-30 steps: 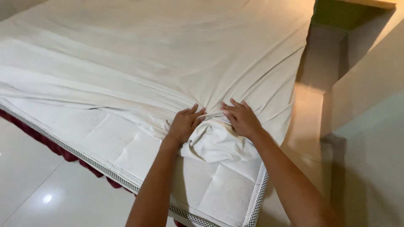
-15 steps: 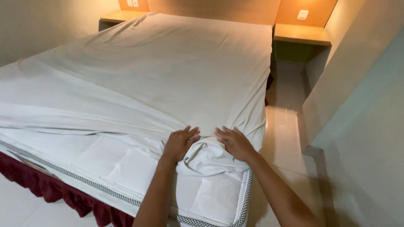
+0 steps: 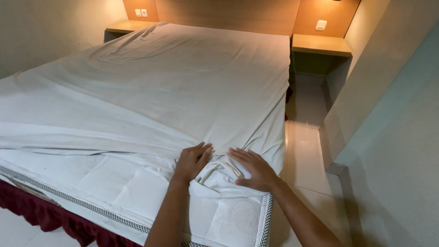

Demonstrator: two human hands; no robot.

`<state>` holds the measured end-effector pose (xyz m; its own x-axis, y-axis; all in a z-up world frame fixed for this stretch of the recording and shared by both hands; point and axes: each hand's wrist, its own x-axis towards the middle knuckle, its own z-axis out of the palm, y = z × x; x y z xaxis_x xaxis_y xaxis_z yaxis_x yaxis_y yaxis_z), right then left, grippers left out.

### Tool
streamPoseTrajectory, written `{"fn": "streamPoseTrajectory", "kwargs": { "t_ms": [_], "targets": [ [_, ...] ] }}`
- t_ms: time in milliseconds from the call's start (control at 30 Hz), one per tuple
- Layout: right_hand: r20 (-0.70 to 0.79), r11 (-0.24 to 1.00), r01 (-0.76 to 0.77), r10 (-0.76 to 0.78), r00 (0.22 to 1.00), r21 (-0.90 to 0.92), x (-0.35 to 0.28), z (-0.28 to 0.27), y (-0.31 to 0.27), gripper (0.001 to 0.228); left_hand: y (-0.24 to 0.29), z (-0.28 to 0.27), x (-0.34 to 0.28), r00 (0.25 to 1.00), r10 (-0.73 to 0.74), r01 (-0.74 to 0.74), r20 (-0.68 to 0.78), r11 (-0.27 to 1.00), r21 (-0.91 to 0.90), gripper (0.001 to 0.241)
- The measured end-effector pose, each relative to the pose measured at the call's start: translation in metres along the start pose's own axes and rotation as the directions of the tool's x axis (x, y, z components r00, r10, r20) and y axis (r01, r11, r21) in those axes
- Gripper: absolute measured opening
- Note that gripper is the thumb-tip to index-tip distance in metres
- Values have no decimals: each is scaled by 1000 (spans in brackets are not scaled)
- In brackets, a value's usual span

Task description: The person spreads a white fitted sheet over a mattress, smoothing the fabric and tucking the corners under the mattress edges. They work around the bed to ensure the sheet is tight and wrinkle-free.

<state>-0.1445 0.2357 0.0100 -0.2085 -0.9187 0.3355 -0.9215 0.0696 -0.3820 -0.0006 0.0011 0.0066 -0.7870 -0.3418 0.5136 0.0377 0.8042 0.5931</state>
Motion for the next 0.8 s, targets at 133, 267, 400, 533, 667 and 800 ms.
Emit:
{"fn": "streamPoseTrajectory", "kwargs": {
  "t_ms": [133,267,400,533,667,800],
  "targets": [
    [10,998,47,-47,999,-44,2,-5,-16,103,5,-3,-3,999,-18,17,-39,1000,-13,37],
    [-21,999,-15,14,1000,-43,3,0,-17,90,29,-16,-5,990,-141,141,7,983,-119,40],
    [-79,1000,-21,20,997,-19,3,-3,-16,83,37,-15,-11,1000,-9,15,30,979,-206,53],
    [-104,1000,-5,4,995,-10,2,2,-12,82,73,-17,-28,964,132,-152,229,986,69,83],
    [-135,1000,2,-3,991,-9,0,6,-4,81,66,-7,-34,904,69,-202,422,939,280,109],
    [-85,998,64,-63,994,16,-2,2,-7,95,53,0,-37,931,65,-166,360,952,256,64]
  ]
}}
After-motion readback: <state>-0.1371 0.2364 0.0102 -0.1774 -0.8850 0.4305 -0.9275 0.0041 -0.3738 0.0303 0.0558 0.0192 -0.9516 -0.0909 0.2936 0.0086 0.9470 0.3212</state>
